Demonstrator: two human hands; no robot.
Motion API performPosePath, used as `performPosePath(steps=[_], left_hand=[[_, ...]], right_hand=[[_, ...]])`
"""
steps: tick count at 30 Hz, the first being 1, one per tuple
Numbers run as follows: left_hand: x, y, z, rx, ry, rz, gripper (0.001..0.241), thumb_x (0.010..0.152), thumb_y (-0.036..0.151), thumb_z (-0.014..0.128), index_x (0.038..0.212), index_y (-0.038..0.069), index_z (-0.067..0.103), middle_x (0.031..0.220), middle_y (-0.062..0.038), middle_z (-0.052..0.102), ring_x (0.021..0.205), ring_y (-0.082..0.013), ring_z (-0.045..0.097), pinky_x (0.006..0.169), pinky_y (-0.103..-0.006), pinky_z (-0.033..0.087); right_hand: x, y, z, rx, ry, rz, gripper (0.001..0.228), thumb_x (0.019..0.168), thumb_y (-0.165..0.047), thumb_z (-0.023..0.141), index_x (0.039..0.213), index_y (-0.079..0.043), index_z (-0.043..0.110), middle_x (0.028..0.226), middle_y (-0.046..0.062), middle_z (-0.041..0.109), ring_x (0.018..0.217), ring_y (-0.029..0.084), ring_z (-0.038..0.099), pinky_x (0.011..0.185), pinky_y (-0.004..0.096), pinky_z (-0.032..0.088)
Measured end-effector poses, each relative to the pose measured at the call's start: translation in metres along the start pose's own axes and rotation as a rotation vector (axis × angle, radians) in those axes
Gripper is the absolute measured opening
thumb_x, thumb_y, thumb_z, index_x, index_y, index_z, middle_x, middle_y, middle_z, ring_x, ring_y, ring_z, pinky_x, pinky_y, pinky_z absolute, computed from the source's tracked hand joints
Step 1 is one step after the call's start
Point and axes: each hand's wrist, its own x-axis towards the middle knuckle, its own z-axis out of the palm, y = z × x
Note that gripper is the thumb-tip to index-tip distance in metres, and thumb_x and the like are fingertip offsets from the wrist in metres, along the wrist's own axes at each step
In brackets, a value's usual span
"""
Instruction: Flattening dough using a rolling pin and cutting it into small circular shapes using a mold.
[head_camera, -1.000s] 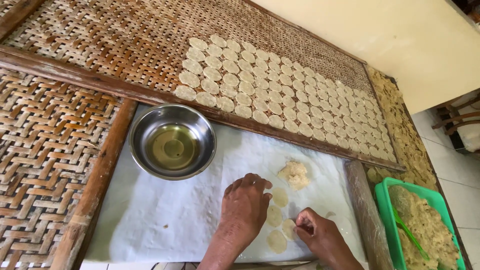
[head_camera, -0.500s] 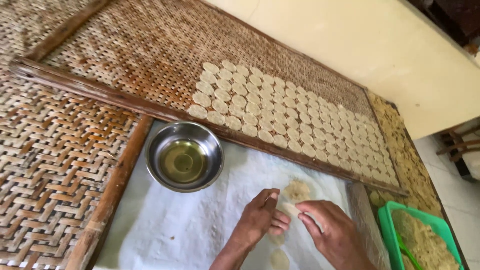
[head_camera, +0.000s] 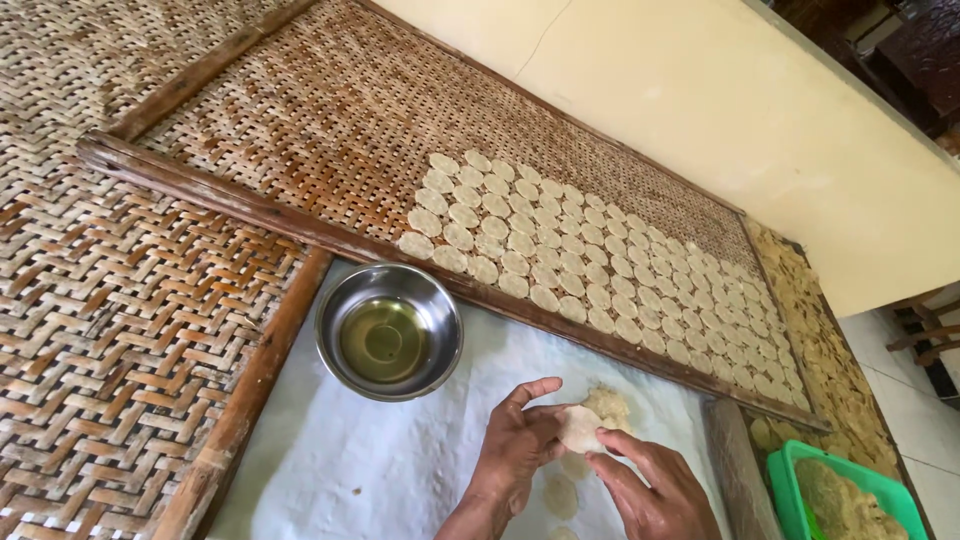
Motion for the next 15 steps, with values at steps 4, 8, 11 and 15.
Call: performPosePath(steps=[4,8,11,15], left_hand=[[-0.009,0.013,0.007,-0.080,-0.010,0.038,0.046,0.093,0.003,0.060,0.138,0.010,0.055,0.115,-0.010,0.077,0.094,-0.0141,0.073,0.085,-0.0300,0.057],[-0.012,0.018,0.008,-0.166,-0.010,0.087,0.043,0.095,0.005,0.059,0.138,0.010,0.055,0.116,-0.010,0.078,0.094,-0.0132,0.072,0.085,-0.0304,0.057],[-0.014,0.019,0.006,-0.143,-0.021,0.150,0.041,0.096,0.006,0.057,0.138,0.009,0.058,0.115,-0.008,0.079,0.091,-0.0125,0.070,0.084,-0.0313,0.056],[-0.019,0.022,0.008,-0.073,-0.074,0.145,0.036,0.099,0.010,0.055,0.135,0.008,0.059,0.113,-0.009,0.078,0.094,-0.0125,0.072,0.085,-0.0309,0.058]], right_hand=[[-0.004,-0.004,0.005,0.036,0.020,0.092,0.028,0.071,-0.006,0.081,0.097,-0.014,0.078,0.131,0.008,0.064,0.106,0.022,0.071,0.089,0.035,0.057],[-0.003,-0.003,0.010,0.305,0.031,0.349,0.015,0.081,0.001,0.073,0.094,-0.008,0.072,0.142,0.015,0.060,0.116,0.021,0.072,0.093,0.034,0.062],[-0.007,0.018,0.022,0.582,0.028,0.451,0.019,0.091,-0.006,0.063,0.109,-0.004,0.068,0.140,0.018,0.063,0.122,0.024,0.072,0.101,0.040,0.057],[0.010,0.034,0.025,1.204,0.068,0.871,0.038,0.095,-0.018,0.058,0.130,-0.004,0.057,0.137,0.021,0.067,0.118,0.026,0.070,0.101,0.042,0.056]])
